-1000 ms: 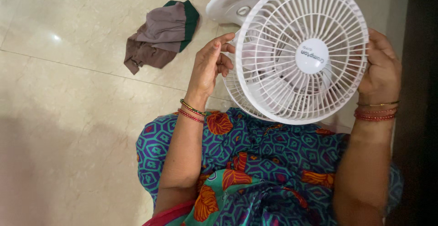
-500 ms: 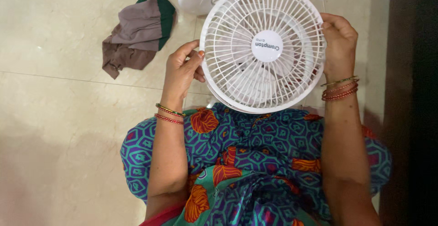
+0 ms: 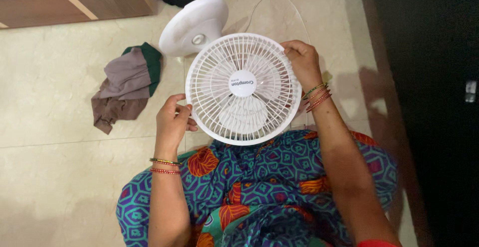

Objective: The person sits on the floor and removes the front grille of a white electric fan, then detaches the fan head from the stand. They place the parts on the floor and handle the power cord and plug.

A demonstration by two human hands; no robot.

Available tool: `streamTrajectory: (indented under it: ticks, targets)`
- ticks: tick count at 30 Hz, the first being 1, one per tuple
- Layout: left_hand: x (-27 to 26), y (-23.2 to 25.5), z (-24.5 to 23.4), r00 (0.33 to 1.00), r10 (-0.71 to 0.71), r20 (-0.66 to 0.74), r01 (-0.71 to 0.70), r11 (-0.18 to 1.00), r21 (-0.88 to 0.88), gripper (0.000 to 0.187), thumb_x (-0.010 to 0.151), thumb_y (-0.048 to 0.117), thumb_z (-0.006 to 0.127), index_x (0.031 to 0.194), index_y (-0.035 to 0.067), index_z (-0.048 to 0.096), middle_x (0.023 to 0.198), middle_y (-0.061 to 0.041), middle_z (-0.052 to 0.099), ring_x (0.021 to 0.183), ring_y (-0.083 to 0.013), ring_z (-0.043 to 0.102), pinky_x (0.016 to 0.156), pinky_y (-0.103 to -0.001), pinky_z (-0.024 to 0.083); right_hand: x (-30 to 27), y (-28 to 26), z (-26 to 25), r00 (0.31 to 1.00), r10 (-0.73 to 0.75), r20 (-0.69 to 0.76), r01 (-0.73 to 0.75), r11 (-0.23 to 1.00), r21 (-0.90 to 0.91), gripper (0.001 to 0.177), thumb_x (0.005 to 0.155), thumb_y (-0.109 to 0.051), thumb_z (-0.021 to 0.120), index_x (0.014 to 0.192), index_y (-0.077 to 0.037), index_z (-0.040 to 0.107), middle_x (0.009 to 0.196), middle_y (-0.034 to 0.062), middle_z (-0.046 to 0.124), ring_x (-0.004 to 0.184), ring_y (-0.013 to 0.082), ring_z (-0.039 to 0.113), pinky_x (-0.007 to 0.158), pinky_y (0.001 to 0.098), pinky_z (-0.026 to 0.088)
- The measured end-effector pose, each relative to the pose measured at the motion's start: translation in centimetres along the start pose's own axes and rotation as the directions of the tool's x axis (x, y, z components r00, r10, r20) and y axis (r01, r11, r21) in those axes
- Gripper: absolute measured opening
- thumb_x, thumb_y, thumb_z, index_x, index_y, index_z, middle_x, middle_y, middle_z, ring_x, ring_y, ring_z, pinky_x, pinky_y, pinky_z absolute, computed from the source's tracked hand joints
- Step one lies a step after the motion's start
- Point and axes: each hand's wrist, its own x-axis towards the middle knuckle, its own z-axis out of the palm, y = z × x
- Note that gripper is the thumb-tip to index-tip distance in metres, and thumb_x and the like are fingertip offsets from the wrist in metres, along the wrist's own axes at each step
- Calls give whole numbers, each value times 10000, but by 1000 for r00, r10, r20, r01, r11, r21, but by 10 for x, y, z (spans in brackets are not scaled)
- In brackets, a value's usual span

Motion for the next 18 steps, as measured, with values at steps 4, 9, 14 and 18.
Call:
streamTrajectory:
  ticks: [4, 9, 14, 18]
  targets:
    - [-1, 1, 3, 1000, -2, -10, 2, 1000, 11, 288, 958, 67, 616, 1233, -18, 606, 756, -64, 635, 584, -146, 670, 470, -294, 576, 14, -3, 6, 1000, 10, 12, -9, 997, -74, 197, 968, -46, 592, 1067, 18, 749, 971, 53, 772, 850, 90, 697, 769, 243, 564]
    - [-7, 6, 5, 998, 0, -56, 5, 995, 102, 277, 952, 81, 634, 1216, -1, 625, 736, -82, 641, 574, -152, 673, 457, -300, 558, 29, 4, 12, 999, 5, 41, 0, 994, -111, 210, 960, -62, 584, 1046, 9, 762, 952, 59, 780, 850, 97, 698, 770, 253, 562]
    - [-16, 13, 8, 997, 0, -75, 15, 979, 204, 300, 926, 86, 649, 1216, 15, 620, 736, -106, 671, 563, -170, 684, 460, -306, 567, 42, 4, 21, 996, -69, 48, 79, 964, -253, 203, 947, -108, 609, 1044, -13, 760, 927, 91, 781, 843, 133, 717, 786, 278, 554]
    - [-19, 13, 7, 998, 15, -59, 1, 961, 276, 318, 912, 103, 655, 1213, 13, 611, 731, -105, 686, 574, -168, 707, 465, -308, 585, 47, 0, 27, 999, 6, 47, 9, 954, -300, 209, 934, -154, 623, 1032, -44, 771, 914, 92, 778, 841, 156, 725, 789, 294, 555]
